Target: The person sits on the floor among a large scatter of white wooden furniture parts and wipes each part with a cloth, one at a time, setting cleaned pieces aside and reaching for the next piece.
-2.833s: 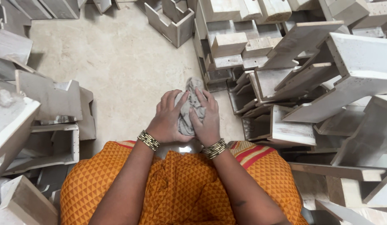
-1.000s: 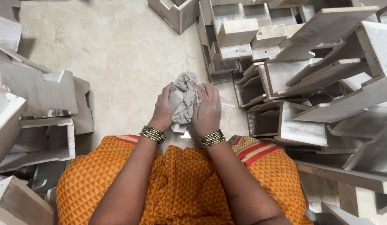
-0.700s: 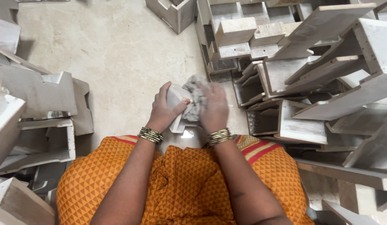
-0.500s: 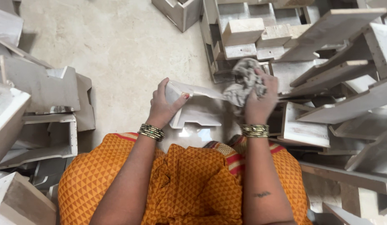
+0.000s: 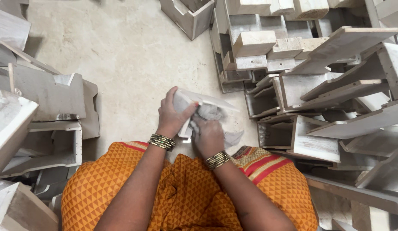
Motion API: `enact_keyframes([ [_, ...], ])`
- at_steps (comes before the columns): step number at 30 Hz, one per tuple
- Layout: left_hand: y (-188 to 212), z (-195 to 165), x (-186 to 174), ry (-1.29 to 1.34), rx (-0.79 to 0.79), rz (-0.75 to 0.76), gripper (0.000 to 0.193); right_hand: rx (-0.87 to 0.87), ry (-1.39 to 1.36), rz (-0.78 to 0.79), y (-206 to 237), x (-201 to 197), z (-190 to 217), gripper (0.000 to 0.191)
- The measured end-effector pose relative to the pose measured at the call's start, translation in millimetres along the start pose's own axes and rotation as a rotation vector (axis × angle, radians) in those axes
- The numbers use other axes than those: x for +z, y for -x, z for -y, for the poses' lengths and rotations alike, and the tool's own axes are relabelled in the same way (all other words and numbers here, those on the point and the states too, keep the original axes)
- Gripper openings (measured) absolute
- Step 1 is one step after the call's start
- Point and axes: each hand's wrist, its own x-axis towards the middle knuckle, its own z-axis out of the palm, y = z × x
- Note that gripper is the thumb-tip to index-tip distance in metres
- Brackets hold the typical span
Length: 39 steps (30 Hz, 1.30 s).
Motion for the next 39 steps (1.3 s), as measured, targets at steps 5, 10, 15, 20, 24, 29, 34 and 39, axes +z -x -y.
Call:
enact_keyframes([
  [5, 2.3, -8.2, -2.9, -0.043, 0.024, 0.022, 0.104, 0.132, -0.248, -0.020, -10.1, -26.8, -12.1, 0.020],
  [10, -1.5, -7.2, -10.5, 0.004, -0.088, 0.066, 0.106, 0.436, -0.672, -0.002, -23.9, -104.7, -69.0, 0.024],
  [15, -3.4, -5.1, -5.9, -0.035, -0.010, 0.039, 0.104, 0.211, -0.584, -0.266, -33.3, -99.2, -73.0, 0.017],
  [20, -9.0, 2.3, -7.7, 0.018, -0.092, 0.091, 0.103, 0.033, -0.195, -0.379, -35.3, -43.2, -50.9, 0.022],
  [24, -14.8, 9.2, -9.8, 0.032, -0.071, 0.090, 0.102, 0.189, -0.167, -0.332, -40.3, -47.8, -60.8, 0.019],
  [29, -14.5, 5.8, -11.7, 0.065, 0.023, 0.101, 0.101, 0.377, -0.044, -0.206, -39.8, -63.5, -80.3, 0.019],
  [34, -3.1, -12.7, -32.9, -0.029, 0.167, 0.138, 0.106, 0.398, 0.002, -0.137, -28.6, -82.0, -103.8, 0.023],
  [39, 13.2, -32.8, -43.9, -0.413, 0.488, 0.200, 0.131, 0.186, -0.346, -0.376, -30.6, -77.3, -108.9, 0.020],
])
